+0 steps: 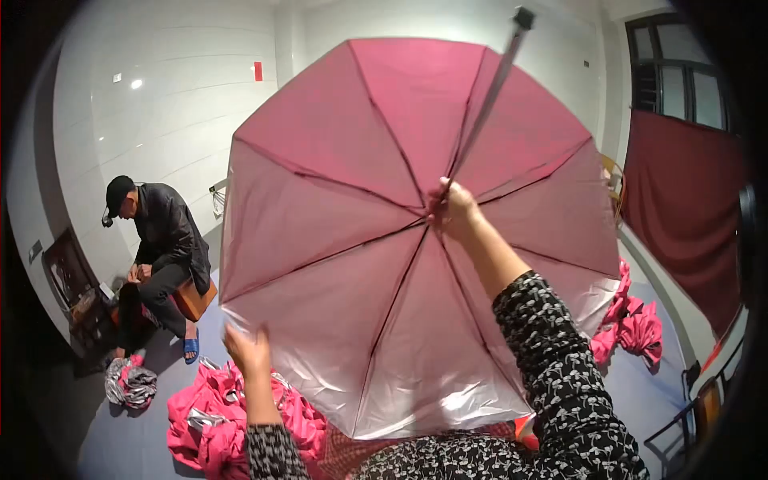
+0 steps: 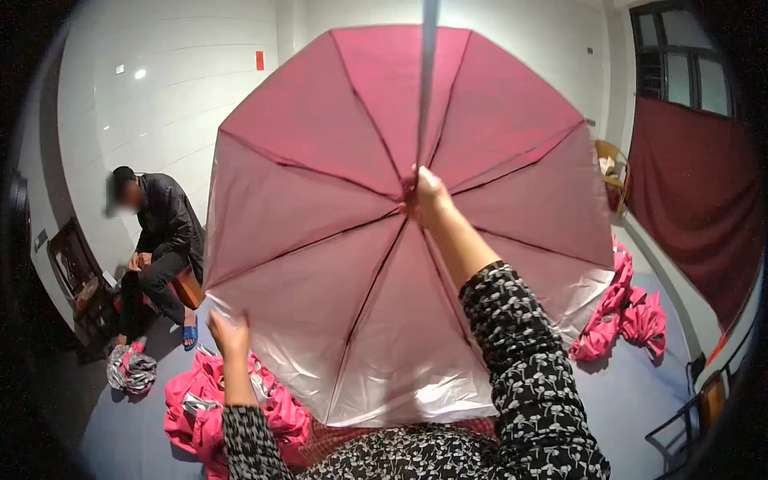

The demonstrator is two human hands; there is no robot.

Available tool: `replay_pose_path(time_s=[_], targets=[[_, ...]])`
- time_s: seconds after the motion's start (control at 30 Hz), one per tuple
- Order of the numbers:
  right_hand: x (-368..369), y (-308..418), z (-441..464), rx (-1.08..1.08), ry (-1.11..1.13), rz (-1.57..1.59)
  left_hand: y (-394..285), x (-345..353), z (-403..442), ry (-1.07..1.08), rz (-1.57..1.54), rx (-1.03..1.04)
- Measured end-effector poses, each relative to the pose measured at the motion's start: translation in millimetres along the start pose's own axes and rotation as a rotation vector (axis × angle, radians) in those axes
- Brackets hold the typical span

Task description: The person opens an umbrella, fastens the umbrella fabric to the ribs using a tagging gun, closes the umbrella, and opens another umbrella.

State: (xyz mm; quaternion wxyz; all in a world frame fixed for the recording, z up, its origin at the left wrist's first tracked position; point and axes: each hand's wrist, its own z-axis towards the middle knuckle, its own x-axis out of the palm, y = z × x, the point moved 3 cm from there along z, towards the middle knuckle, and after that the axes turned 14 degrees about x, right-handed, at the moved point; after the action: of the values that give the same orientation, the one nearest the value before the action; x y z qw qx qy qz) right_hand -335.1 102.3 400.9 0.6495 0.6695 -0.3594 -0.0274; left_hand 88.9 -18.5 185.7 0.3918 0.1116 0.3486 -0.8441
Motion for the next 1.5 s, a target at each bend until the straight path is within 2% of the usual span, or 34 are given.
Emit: replay_pose_path(time_s=[0.07, 0.1, 0.13, 0.23, 0.4, 0.5, 0.53, 0.63, 0.67, 0.77, 0.87, 0.93, 1.0, 1.03, 1.07, 1.13, 1.17, 1.23, 1.27, 1.37, 1.5], targets=[[-2.7, -26.7, 25.7, 0.073, -0.004, -0.023, 47.7, 26.2, -33.7, 0.204, -0.324, -0.175], [-27.7, -38.1, 34.4, 0.147, 0.002, -0.05, 42.0, 26.0, -53.5, 0.411, -0.348, -0.307], [-32.3, -36.9, 39.4, 0.177, -0.005, -0.046, 30.4, 13.8, -54.9, 0.431, -0.328, -0.322], [-53.2, -64.4, 79.6, 0.303, -0.06, -0.181, 4.3, 10.5, -51.9, 0.256, -0.592, -0.311], [-85.3, -130.7, 105.5, 0.242, 0.094, -0.161, 5.6, 4.4, -54.6, 0.405, -0.465, -0.353], [-89.0, -136.1, 108.4, 0.059, 0.112, -0.409, 0.5, 9.3, -43.5, 0.208, -0.736, -0.31], [-99.7, -149.0, 118.9, 0.079, 0.109, -0.406, -4.3, 10.6, -44.5, 0.22, -0.724, -0.321], [-114.3, -167.9, 152.8, -0.493, -0.189, -1.071, -20.1, 10.3, -31.1, 0.146, -0.799, -0.288], [-118.6, -180.2, 161.1, -0.476, -0.18, -1.066, -17.8, 8.5, -30.2, 0.152, -0.783, -0.295], [-113.1, -170.4, 151.0, -0.635, -0.284, -1.172, -16.7, 1.9, -36.7, 0.2, -0.738, -0.254], [-113.8, -158.5, 168.1, -0.573, -0.289, -1.304, -9.8, -7.3, -33.3, 0.35, -0.587, -0.294], [-116.1, -160.0, 184.4, -0.547, -0.291, -1.391, -18.5, -8.4, -30.5, 0.296, -0.561, -0.28], [-124.5, -166.6, 208.0, -0.49, -0.26, -1.414, -26.6, -13.2, -22.8, 0.407, -0.338, -0.206], [-124.6, -167.0, 214.7, -0.395, -0.113, -1.344, -16.8, -13.6, -22.0, 0.455, -0.275, -0.173], [-122.5, -170.1, 213.9, -0.556, -0.086, -1.373, -3.4, -14.7, -23.5, 0.51, -0.211, -0.139], [-144.3, -186.4, 247.9, -0.385, -0.181, -1.364, -6.4, -11.0, -26.1, 0.441, -0.319, -0.272], [-134.2, -184.2, 235.5, -0.327, -0.156, -1.367, -10.7, -9.5, -26.3, 0.478, -0.285, -0.303], [-115.9, -173.4, 209.5, -0.127, -0.153, -1.153, -15.9, -7.5, -27.4, 0.351, -0.501, -0.401], [-122.4, -186.0, 206.9, -0.1, -0.147, -1.157, -11.0, -6.2, -33.7, 0.367, -0.487, -0.418], [-127.6, -185.5, 213.8, -0.259, -0.144, -1.184, -4.2, -6.9, -31.4, 0.351, -0.635, -0.409], [-149.7, -183.7, 245.8, -0.327, -0.047, -1.22, -13.6, -4.0, -31.8, 0.335, -0.67, -0.429]])
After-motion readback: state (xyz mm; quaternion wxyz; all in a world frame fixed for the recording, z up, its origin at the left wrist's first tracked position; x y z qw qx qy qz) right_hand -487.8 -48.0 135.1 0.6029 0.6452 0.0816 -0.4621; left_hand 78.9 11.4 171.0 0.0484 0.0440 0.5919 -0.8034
